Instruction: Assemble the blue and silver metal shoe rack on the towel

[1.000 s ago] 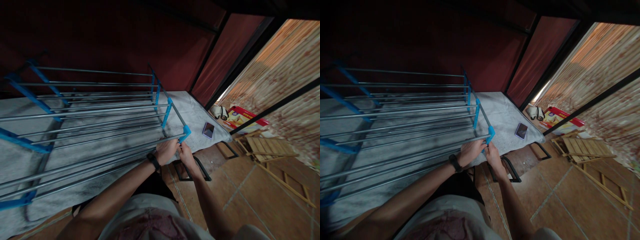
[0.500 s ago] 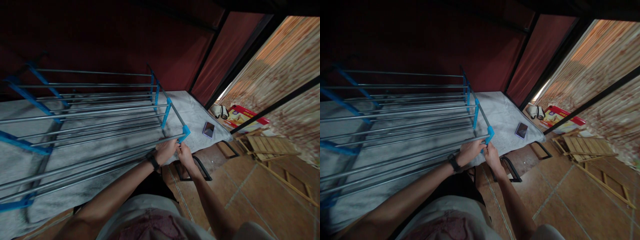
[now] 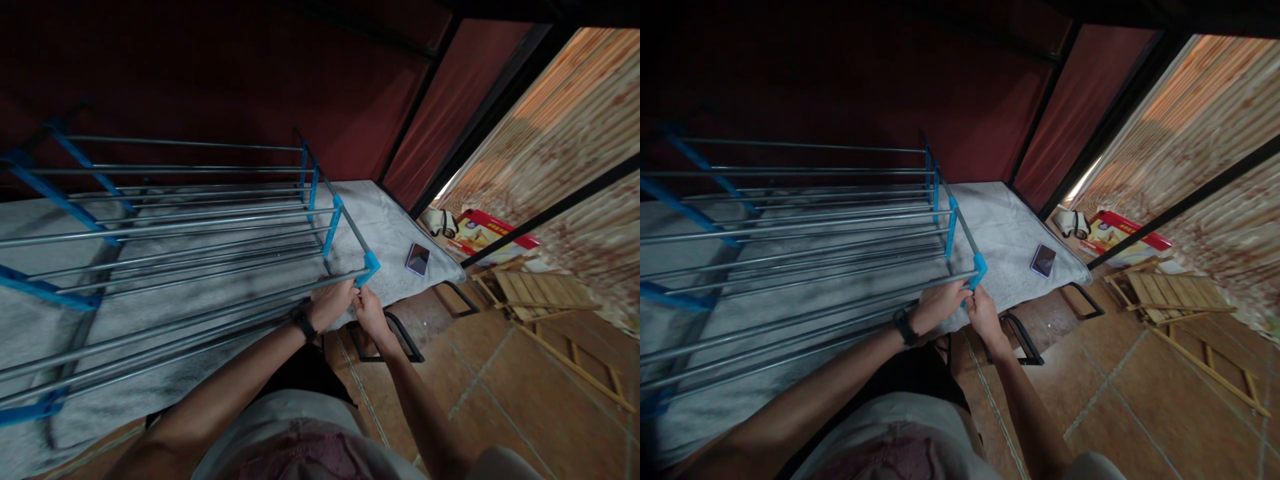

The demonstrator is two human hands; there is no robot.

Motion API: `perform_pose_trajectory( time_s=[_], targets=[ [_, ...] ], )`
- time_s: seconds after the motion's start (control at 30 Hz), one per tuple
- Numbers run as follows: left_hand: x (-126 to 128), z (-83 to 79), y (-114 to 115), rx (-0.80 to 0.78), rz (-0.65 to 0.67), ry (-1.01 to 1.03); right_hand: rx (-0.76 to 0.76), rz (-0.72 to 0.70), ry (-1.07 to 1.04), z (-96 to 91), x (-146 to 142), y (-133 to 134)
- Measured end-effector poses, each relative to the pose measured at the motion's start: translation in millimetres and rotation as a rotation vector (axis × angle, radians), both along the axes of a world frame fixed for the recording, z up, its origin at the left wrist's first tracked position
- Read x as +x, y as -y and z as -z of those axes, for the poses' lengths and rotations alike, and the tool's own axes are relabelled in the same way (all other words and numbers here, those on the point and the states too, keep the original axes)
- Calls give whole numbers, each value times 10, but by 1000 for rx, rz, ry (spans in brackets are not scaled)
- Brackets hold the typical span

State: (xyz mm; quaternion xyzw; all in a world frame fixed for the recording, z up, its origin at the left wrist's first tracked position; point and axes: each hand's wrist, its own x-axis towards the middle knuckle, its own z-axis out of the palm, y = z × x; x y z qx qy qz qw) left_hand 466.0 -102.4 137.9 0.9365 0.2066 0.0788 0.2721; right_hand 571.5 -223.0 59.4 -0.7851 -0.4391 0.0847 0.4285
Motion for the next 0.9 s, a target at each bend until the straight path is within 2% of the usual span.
perform_pose_trajectory(
  time_s=[0.2,0.33,0.4,0.47,0.53,0.57,0.6,0.67,0.73,0.83,0.87,0.9],
  targets=[
    [-44,-26,107,102,82,71,3,-2,-69,81,-6,62],
    [-303,-83,163,397,139,191,61,19,-205,287,10,126],
    [-601,-36,158,545,218,276,50,-1,-246,404,28,136],
    [-1024,96,154,610,291,310,-21,-37,-293,498,36,137],
    [-1537,313,138,576,295,295,-85,-29,-330,563,35,134],
    [-1812,443,116,523,245,292,-101,-11,-339,587,32,129],
    [-2093,577,81,454,133,313,-109,5,-339,609,30,123],
    [-2654,827,-34,334,-194,350,-106,22,-321,649,27,105],
    [-3190,1008,-204,258,-625,422,-107,41,-289,691,30,83],
    [-3855,1112,-511,132,-1266,556,-143,97,-260,754,44,52],
    [-4016,1113,-614,125,-1401,589,-159,117,-257,772,48,44],
    [-4140,1106,-711,118,-1480,603,-172,135,-257,784,50,37]
  ],
)
